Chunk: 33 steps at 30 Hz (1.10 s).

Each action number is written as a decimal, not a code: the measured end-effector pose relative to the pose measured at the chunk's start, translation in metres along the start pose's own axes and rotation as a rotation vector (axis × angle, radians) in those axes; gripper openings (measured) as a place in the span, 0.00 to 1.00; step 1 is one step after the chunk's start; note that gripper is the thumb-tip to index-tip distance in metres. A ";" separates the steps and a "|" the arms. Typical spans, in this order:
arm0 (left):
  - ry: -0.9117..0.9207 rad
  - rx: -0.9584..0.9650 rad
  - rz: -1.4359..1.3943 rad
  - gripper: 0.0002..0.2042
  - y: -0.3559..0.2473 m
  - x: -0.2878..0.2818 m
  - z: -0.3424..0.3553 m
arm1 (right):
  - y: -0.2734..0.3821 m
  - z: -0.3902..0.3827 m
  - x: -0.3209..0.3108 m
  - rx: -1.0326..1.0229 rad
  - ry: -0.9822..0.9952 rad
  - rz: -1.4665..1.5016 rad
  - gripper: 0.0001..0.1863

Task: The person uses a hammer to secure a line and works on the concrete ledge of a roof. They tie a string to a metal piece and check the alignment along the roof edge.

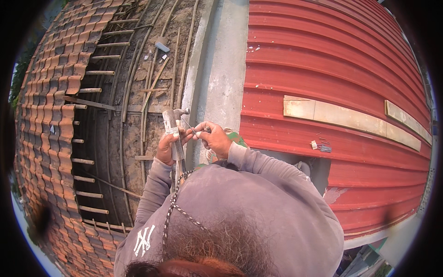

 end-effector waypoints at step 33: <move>-0.099 -0.173 -0.200 0.09 -0.232 0.098 0.705 | 0.152 0.260 -0.437 0.600 -0.148 -0.740 0.24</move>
Point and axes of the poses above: each hand's wrist, its own z-axis towards the middle knuckle, its own x-axis out of the palm, y = z × x, the point moved 1 cm from there along z, towards the middle knuckle, and after that the axes turned 6 degrees about -z, right-handed, at the moved point
